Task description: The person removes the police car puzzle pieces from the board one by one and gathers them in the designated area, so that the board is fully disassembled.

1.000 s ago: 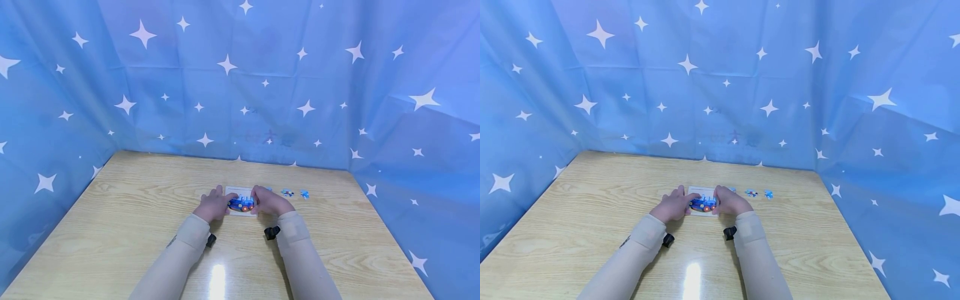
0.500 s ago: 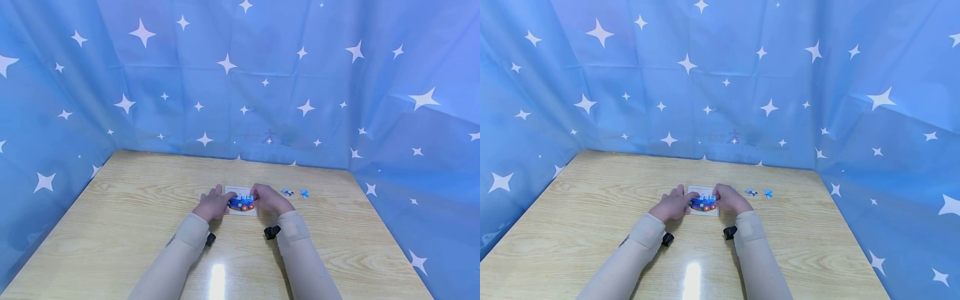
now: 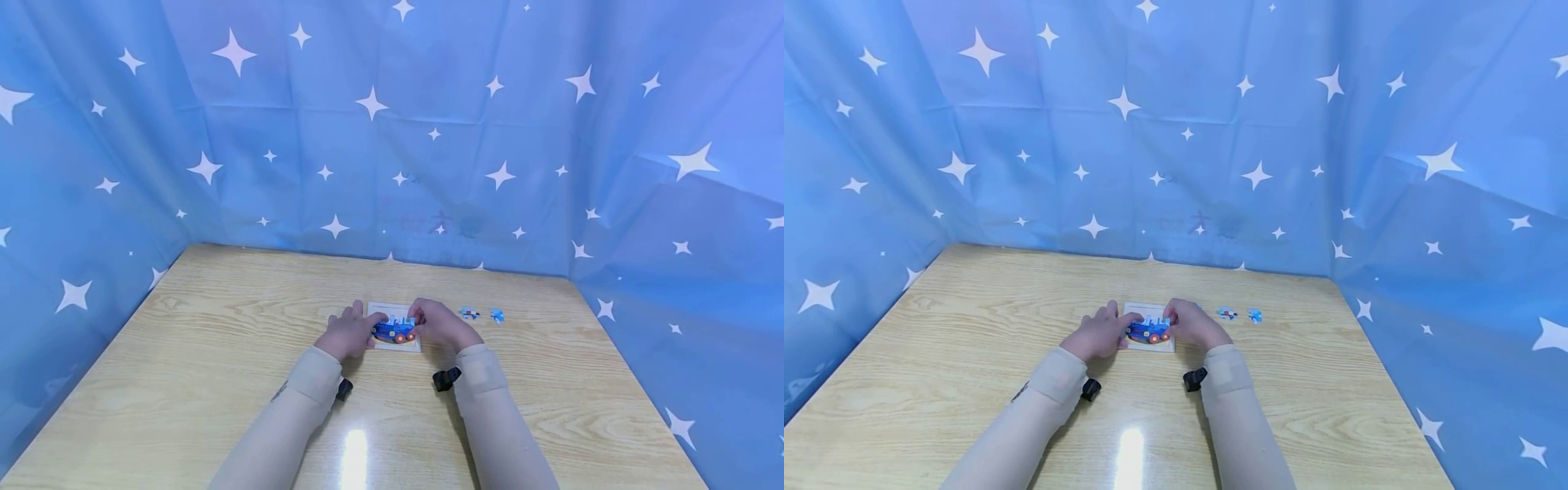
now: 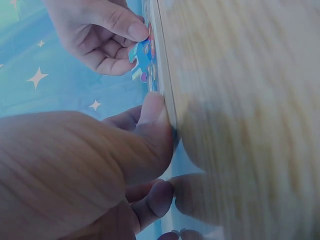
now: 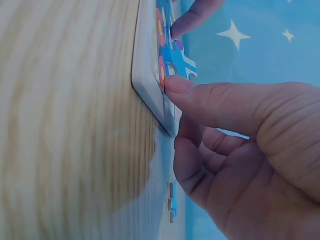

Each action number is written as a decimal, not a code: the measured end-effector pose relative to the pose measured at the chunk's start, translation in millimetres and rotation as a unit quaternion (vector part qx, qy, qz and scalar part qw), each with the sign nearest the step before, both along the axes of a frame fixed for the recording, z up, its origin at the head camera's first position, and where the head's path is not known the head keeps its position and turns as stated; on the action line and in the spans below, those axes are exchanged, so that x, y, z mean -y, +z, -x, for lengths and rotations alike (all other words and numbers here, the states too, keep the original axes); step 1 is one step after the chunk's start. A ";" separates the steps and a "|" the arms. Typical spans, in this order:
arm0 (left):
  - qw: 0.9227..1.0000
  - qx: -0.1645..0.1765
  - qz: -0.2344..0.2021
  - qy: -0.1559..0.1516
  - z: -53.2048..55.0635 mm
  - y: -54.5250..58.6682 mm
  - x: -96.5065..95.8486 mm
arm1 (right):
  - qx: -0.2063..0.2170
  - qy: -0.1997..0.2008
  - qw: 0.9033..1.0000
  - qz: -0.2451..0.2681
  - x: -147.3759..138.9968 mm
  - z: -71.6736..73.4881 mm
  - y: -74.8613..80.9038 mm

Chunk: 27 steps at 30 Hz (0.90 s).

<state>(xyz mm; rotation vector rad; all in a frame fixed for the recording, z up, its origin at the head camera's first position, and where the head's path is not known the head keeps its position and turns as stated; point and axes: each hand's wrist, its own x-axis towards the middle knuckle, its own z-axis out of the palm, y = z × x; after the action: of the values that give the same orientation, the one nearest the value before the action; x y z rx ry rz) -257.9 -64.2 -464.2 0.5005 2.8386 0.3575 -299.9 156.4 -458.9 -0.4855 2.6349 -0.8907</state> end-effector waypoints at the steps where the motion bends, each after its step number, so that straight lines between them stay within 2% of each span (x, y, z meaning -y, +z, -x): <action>1: 1.000 0.000 0.000 0.000 0.1 0.2 0.0 | 0.000 0.000 1.000 0.000 -0.3 0.3 -0.2; 8: 1.000 0.002 -0.005 -0.001 0.3 0.5 0.5 | -0.001 -0.004 1.000 -0.017 -2.0 1.6 0.6; 13: 1.000 0.000 -0.006 0.000 0.7 0.5 1.1 | -0.033 0.016 0.998 -0.046 -2.6 2.7 1.1; 19: 1.000 0.003 -0.006 -0.005 0.4 0.4 1.4 | -0.051 0.040 0.997 -0.046 -5.6 3.3 -2.0; 27: 1.000 0.007 -0.003 -0.001 -0.1 0.5 1.5 | -0.040 0.029 0.998 -0.043 -4.7 4.6 -2.6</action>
<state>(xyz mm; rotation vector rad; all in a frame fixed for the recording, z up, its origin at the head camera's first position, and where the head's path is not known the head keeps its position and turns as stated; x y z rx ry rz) -257.8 -65.7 -463.8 0.5002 2.8238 0.3669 -304.5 161.1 -461.6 -0.5842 2.7034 -0.7525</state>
